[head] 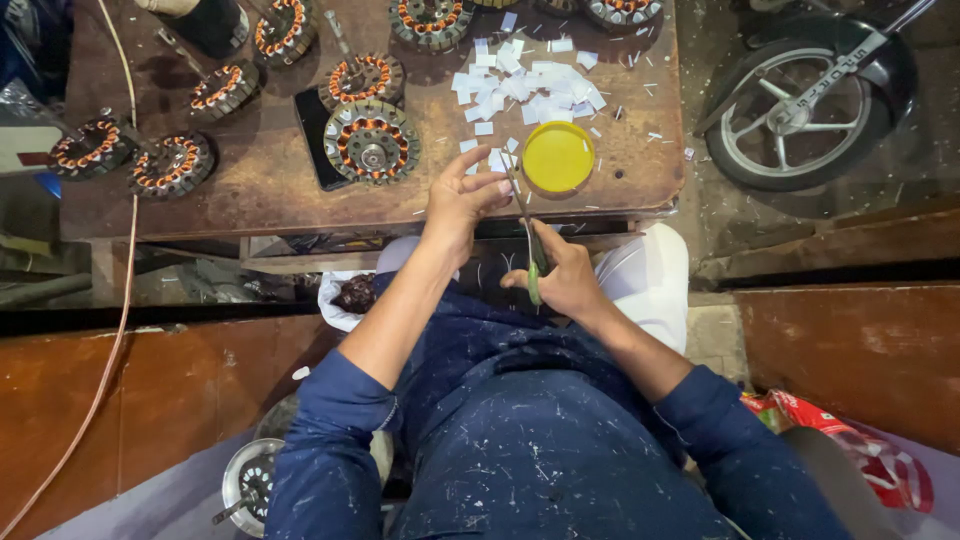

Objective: The person cuts small white paper pieces with scissors and inserts them into slots on circular motor stator components. The person repeatedly picks up paper, cuts it, and places it into the stator slots.

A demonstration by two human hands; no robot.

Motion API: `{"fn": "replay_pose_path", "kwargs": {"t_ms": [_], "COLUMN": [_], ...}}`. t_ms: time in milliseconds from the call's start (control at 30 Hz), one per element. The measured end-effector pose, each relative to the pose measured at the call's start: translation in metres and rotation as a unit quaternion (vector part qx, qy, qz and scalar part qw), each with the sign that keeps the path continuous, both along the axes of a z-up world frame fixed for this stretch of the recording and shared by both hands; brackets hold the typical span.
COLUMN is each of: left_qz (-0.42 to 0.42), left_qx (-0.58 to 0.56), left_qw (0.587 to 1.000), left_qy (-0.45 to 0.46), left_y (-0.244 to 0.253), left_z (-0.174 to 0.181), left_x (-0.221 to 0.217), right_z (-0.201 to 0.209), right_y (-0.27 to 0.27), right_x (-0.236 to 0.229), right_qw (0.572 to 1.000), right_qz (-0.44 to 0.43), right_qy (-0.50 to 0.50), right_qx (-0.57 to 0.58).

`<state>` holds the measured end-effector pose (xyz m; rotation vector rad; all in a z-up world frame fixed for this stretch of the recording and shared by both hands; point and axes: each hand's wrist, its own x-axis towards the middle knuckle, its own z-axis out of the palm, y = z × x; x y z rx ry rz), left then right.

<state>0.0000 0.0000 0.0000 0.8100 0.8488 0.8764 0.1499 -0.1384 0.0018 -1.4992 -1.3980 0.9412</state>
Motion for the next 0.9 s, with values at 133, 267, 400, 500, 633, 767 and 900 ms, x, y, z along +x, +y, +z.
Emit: {"fn": "replay_pose_path", "kwargs": {"t_ms": [133, 267, 400, 500, 633, 767, 900], "left_qz": [-0.013, -0.013, 0.005, 0.022, 0.002, -0.013, -0.044], "left_qx": [0.004, 0.004, 0.035, 0.176, 0.426, 0.519, 0.504], "left_qw": [1.0, 1.0, 0.999, 0.974, 0.772, 0.625, 0.683], "left_qy": [0.002, 0.011, 0.038, 0.143, 0.472, 0.583, 0.527], "left_y": [0.001, 0.005, 0.011, 0.025, 0.048, 0.069, 0.09], "left_z": [0.0, -0.01, -0.024, -0.027, -0.016, -0.002, 0.002], "left_x": [-0.001, -0.002, 0.005, 0.014, 0.03, 0.06, 0.083], "right_z": [0.001, -0.003, -0.014, -0.022, -0.028, -0.027, -0.025], "right_y": [-0.003, -0.004, -0.004, -0.004, -0.015, -0.036, -0.048], "right_x": [0.002, 0.003, 0.005, 0.01, 0.025, 0.04, 0.048], "right_qw": [0.999, 0.999, 0.999, 0.997, 0.987, 0.985, 0.972], "right_qz": [0.018, 0.027, -0.012, -0.064, -0.091, -0.13, -0.16], "right_qy": [0.03, 0.041, 0.038, 0.029, 0.131, 0.102, 0.148], "right_qx": [0.027, -0.021, -0.036, -0.014, -0.018, -0.042, -0.092]}}
